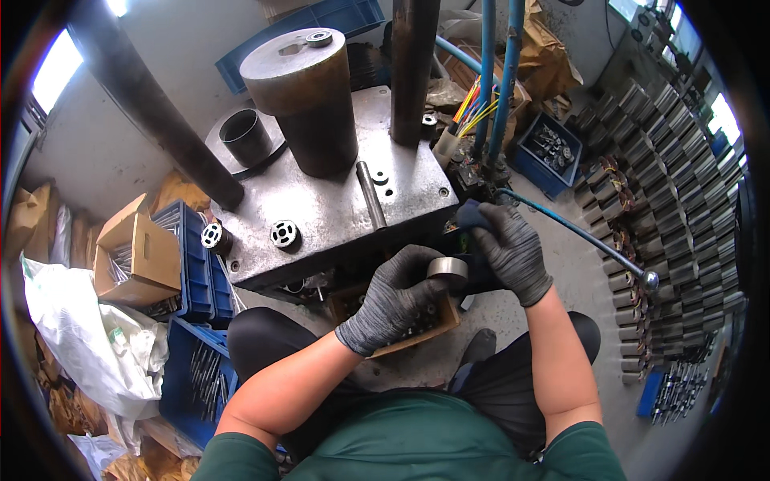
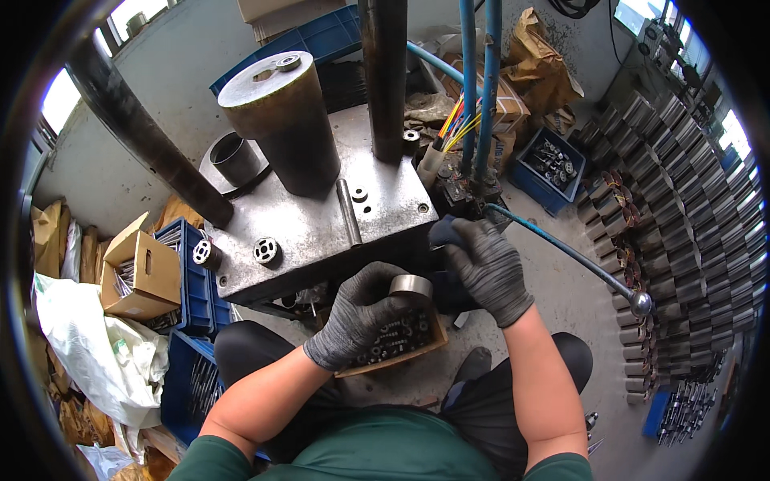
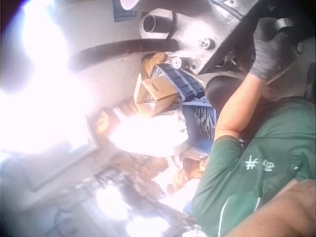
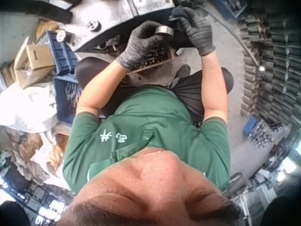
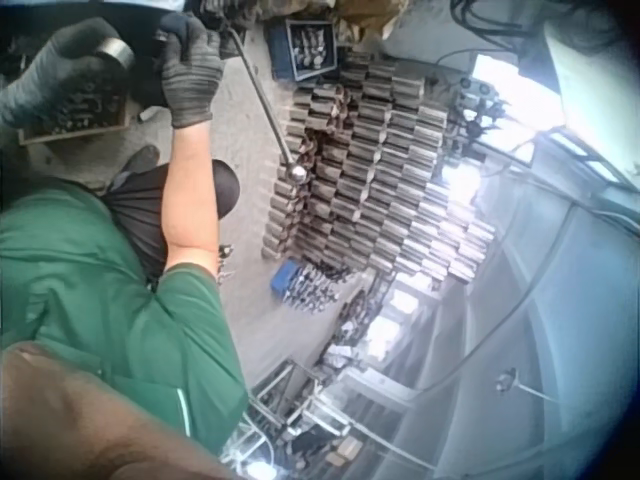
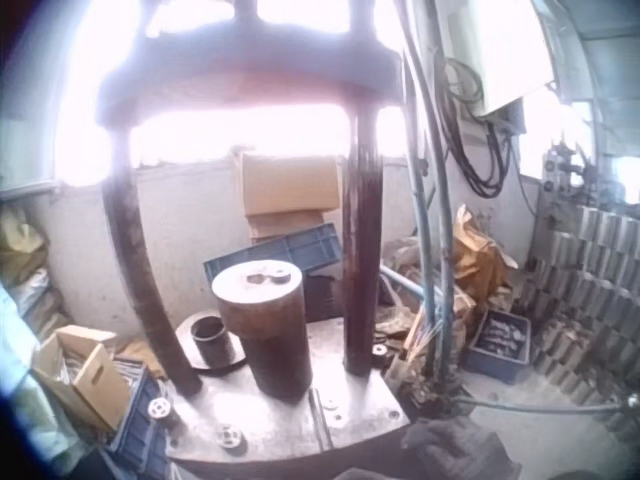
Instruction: The person cleans small metal components with a cloth before placing them into a manual press machine and retrieving rods from a crate.
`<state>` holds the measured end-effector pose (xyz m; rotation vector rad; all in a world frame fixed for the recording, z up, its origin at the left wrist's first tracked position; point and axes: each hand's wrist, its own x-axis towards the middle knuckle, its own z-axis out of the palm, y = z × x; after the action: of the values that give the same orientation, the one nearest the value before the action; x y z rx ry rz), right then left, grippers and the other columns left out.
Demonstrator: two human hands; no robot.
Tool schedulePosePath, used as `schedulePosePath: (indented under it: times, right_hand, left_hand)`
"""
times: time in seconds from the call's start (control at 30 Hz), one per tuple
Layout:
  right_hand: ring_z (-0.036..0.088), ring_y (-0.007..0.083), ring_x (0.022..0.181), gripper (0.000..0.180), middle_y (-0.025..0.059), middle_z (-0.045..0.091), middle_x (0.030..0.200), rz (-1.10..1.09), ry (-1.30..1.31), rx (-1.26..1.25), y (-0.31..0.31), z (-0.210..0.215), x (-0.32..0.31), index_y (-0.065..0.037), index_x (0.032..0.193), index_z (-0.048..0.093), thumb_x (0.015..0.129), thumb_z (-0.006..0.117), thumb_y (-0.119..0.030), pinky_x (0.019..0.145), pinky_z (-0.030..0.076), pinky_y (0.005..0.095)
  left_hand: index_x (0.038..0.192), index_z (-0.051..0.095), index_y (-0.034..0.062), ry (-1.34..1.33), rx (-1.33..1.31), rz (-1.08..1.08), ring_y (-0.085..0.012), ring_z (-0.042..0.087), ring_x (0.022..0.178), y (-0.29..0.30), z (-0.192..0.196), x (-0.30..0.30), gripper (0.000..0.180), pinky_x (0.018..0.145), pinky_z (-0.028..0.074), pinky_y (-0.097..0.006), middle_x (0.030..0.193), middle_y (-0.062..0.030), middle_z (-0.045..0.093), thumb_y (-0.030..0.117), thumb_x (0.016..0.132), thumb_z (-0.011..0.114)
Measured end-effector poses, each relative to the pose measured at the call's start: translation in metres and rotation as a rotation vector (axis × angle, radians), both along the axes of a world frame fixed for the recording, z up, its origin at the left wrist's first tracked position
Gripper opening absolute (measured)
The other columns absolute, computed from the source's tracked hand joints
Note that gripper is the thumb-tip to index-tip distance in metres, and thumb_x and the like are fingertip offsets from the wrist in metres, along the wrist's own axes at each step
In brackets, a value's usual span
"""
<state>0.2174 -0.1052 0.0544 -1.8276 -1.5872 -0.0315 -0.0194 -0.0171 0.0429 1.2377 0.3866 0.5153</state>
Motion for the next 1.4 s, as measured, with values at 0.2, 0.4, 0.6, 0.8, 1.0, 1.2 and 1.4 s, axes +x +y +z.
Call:
schedulePosePath:
  times: [0.2, 0.4, 0.6, 0.8, 1.0, 1.2, 1.4]
  right_hand:
    - [0.071, 0.0352, 0.1, 0.043, 0.0173, 0.07, 0.115, -0.117, -0.072, 0.414, 0.008, -0.009, 0.024, -0.007, 0.127, 0.068, 0.085, 0.08, -0.005, 0.087, 0.058, 0.0404]
    - [0.071, 0.0353, 0.1, 0.041, 0.0154, 0.07, 0.124, -0.166, -0.347, 0.158, 0.01, -0.023, 0.037, -0.008, 0.12, 0.073, 0.08, 0.082, -0.009, 0.09, 0.058, 0.0422]
    - [0.066, 0.0149, 0.102, 0.038, 0.0066, 0.071, 0.111, 0.107, 1.099, -0.11, -0.001, 0.005, -0.019, -0.001, 0.125, 0.068, 0.1, 0.075, -0.029, 0.095, 0.053, 0.0321]
    - [0.064, 0.0113, 0.098, 0.032, 0.003, 0.068, 0.105, 0.3, 0.992, -0.133, -0.005, 0.003, -0.035, -0.003, 0.124, 0.066, 0.102, 0.073, -0.025, 0.089, 0.053, 0.0288]
    - [0.066, 0.012, 0.093, 0.026, 0.0054, 0.067, 0.104, -0.002, 1.155, -0.267, -0.001, 0.007, -0.027, -0.002, 0.12, 0.066, 0.101, 0.071, -0.02, 0.074, 0.055, 0.0273]
    - [0.066, 0.0163, 0.082, 0.03, 0.0074, 0.067, 0.087, 0.018, 0.658, -0.239, -0.006, -0.001, -0.021, 0.001, 0.104, 0.066, 0.092, 0.081, -0.022, 0.073, 0.056, 0.035]
    - [0.061, 0.016, 0.073, 0.036, 0.0111, 0.066, 0.08, -0.025, 0.424, -0.308, -0.005, -0.005, -0.017, 0.001, 0.092, 0.067, 0.083, 0.088, -0.027, 0.071, 0.054, 0.0359]
  left_hand:
    - [0.124, 0.062, 0.0026, -0.063, 0.01, 0.091, -0.0131, 0.063, 0.111, 0.009, 0.005, -0.005, 0.042, 0.101, 0.053, -0.034, 0.118, -0.0061, 0.068, 0.019, 0.092, 0.083]
    - [0.126, 0.062, 0.0023, -0.11, 0.074, 0.102, -0.0137, 0.063, 0.115, 0.01, 0.0, -0.006, 0.035, 0.104, 0.052, -0.034, 0.122, -0.0062, 0.068, 0.009, 0.095, 0.076]
    - [0.128, 0.062, 0.0022, -0.077, 0.169, 0.145, -0.0137, 0.064, 0.115, 0.012, -0.004, -0.007, 0.033, 0.104, 0.052, -0.034, 0.12, -0.006, 0.069, 0.006, 0.097, 0.071]
    - [0.128, 0.063, 0.0034, -0.065, 0.142, 0.08, -0.0135, 0.064, 0.114, 0.011, -0.008, -0.002, 0.035, 0.103, 0.053, -0.034, 0.119, -0.0058, 0.07, 0.013, 0.097, 0.077]
    - [0.127, 0.063, 0.0036, -0.061, 0.092, 0.092, -0.0137, 0.065, 0.112, 0.021, -0.002, -0.008, 0.035, 0.102, 0.053, -0.033, 0.119, -0.0057, 0.07, 0.013, 0.097, 0.078]
    - [0.12, 0.063, 0.0011, 0.429, 0.806, 0.554, -0.0242, 0.07, 0.097, 0.082, 0.008, -0.03, 0.03, 0.092, 0.056, -0.036, 0.104, -0.0138, 0.07, 0.009, 0.095, 0.077]
    - [0.132, 0.064, 0.0064, 0.851, 1.116, 0.543, -0.0341, 0.066, 0.11, 0.098, 0.018, -0.04, 0.051, 0.098, 0.054, -0.044, 0.115, -0.0194, 0.067, 0.02, 0.087, 0.084]
